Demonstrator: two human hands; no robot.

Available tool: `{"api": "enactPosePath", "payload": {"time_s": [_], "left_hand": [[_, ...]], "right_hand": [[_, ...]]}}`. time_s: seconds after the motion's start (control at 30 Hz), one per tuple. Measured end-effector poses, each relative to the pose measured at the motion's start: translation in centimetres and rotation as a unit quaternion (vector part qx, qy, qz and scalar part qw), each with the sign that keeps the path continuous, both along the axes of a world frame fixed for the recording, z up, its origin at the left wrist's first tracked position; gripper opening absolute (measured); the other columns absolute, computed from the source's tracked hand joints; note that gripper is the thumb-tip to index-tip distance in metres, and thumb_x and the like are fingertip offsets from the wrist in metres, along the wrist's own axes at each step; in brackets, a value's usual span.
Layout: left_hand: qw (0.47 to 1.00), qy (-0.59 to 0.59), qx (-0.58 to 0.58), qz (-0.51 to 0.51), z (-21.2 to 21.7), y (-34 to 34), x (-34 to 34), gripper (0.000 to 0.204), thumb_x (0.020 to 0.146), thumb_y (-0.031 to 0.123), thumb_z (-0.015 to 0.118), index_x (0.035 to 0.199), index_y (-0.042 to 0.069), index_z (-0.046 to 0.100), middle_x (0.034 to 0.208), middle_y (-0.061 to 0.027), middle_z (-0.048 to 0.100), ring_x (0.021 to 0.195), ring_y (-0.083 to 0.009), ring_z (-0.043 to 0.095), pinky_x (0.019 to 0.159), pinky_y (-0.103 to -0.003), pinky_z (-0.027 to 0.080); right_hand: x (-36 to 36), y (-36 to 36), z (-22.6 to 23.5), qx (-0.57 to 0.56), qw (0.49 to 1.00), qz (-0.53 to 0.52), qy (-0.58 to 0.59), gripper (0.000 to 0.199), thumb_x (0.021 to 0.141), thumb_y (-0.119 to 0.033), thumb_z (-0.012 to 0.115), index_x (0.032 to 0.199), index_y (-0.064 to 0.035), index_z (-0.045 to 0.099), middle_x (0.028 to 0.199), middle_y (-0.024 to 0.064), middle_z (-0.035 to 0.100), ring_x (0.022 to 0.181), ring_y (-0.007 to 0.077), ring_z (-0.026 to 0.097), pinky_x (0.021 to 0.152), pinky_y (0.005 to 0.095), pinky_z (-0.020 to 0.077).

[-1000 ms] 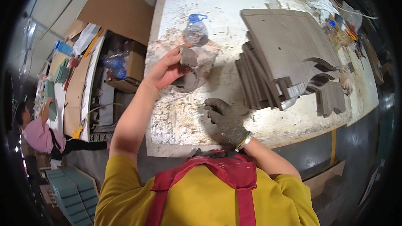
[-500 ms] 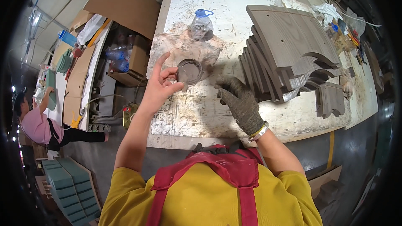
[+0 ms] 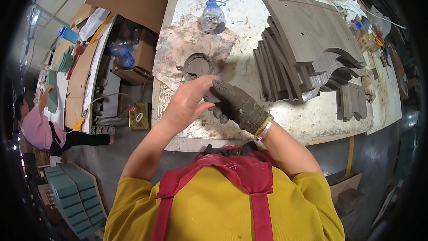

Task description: The worker is polishing and cleaning curved wooden furniture panels using a cloth and a cleaning solution.

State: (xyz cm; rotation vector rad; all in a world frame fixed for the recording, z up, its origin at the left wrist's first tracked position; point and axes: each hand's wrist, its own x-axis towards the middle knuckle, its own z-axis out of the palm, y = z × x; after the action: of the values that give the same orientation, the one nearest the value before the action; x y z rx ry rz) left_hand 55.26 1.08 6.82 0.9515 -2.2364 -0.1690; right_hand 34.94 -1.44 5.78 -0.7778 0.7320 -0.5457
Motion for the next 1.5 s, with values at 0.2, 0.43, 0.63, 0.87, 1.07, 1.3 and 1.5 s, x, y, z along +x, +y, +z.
{"api": "enactPosePath", "payload": {"time_s": [0.2,0.43,0.63,0.87,1.07,1.3,1.5], "left_hand": [[0.947,0.185,0.21,0.156,-0.4,0.9,0.9,0.114,0.071,0.014,0.087,0.158,0.015,0.014,0.13,-0.0094,0.053,0.11,-0.0234,0.057,0.095,-0.039,0.046],[0.892,0.246,0.332,0.181,-1.9,1.4,-0.1,0.108,0.076,0.016,0.085,0.158,0.013,0.015,0.124,-0.009,0.051,0.106,-0.0213,0.053,0.095,-0.04,0.044],[0.856,0.333,0.368,0.147,-2.4,2.0,0.8,0.072,0.084,0.013,0.078,0.147,0.007,0.042,0.119,-0.0071,0.057,0.1,-0.0158,0.057,0.088,-0.033,0.047],[0.814,0.38,0.409,0.16,-2.0,2.9,1.2,0.027,0.097,0.012,0.062,0.122,0.001,0.066,0.097,-0.0053,0.07,0.085,-0.0098,0.061,0.077,-0.025,0.049],[0.814,0.327,0.45,0.168,-1.1,2.6,1.1,0.021,0.097,0.009,0.061,0.113,-0.003,0.069,0.101,-0.0054,0.069,0.083,-0.0085,0.06,0.078,-0.023,0.047],[0.828,0.309,0.43,0.185,-2.0,2.5,0.7,0.019,0.094,0.014,0.067,0.106,0.0,0.071,0.082,-0.0034,0.068,0.073,-0.0081,0.059,0.066,-0.024,0.047],[0.867,0.249,0.367,0.226,-1.5,2.7,2.3,0.013,0.089,0.011,0.07,0.095,-0.001,0.069,0.079,-0.008,0.069,0.071,-0.018,0.065,0.067,-0.031,0.051]], "right_hand": [[-0.6,0.4,-0.8,0.174,0.969,-0.043,-0.168,0.041,0.1,-0.031,0.053,0.128,-0.0013,0.059,0.104,0.0099,0.07,0.081,0.0226,0.068,0.073,0.0326,0.0557],[-0.6,0.3,-1.1,0.225,0.963,-0.053,-0.141,0.041,0.096,-0.026,0.061,0.127,0.0008,0.058,0.104,0.0115,0.07,0.086,0.0238,0.068,0.077,0.0329,0.0563],[-1.1,0.1,-0.5,-0.17,0.982,0.034,0.08,0.057,0.091,-0.02,0.069,0.141,-0.0026,0.047,0.13,0.0137,0.06,0.111,0.0219,0.062,0.091,0.0322,0.0514],[-0.6,1.0,0.1,-0.501,0.829,-0.024,0.25,0.062,0.09,-0.014,0.069,0.145,-0.0048,0.043,0.137,0.0199,0.054,0.122,0.0329,0.057,0.101,0.0394,0.0466],[-0.7,1.2,-0.2,-0.479,0.848,0.004,0.226,0.055,0.089,-0.006,0.068,0.14,-0.0071,0.049,0.134,0.0187,0.055,0.119,0.0325,0.059,0.097,0.0399,0.0498],[-0.5,1.4,-1.0,-0.481,0.851,-0.007,0.213,0.051,0.086,-0.004,0.069,0.135,-0.0069,0.054,0.13,0.0181,0.057,0.117,0.0326,0.059,0.097,0.0389,0.05],[-1.1,1.1,-0.8,-0.483,0.841,0.023,0.242,0.051,0.085,-0.008,0.072,0.133,-0.005,0.054,0.129,0.0139,0.059,0.117,0.026,0.06,0.101,0.0372,0.0472]]}}
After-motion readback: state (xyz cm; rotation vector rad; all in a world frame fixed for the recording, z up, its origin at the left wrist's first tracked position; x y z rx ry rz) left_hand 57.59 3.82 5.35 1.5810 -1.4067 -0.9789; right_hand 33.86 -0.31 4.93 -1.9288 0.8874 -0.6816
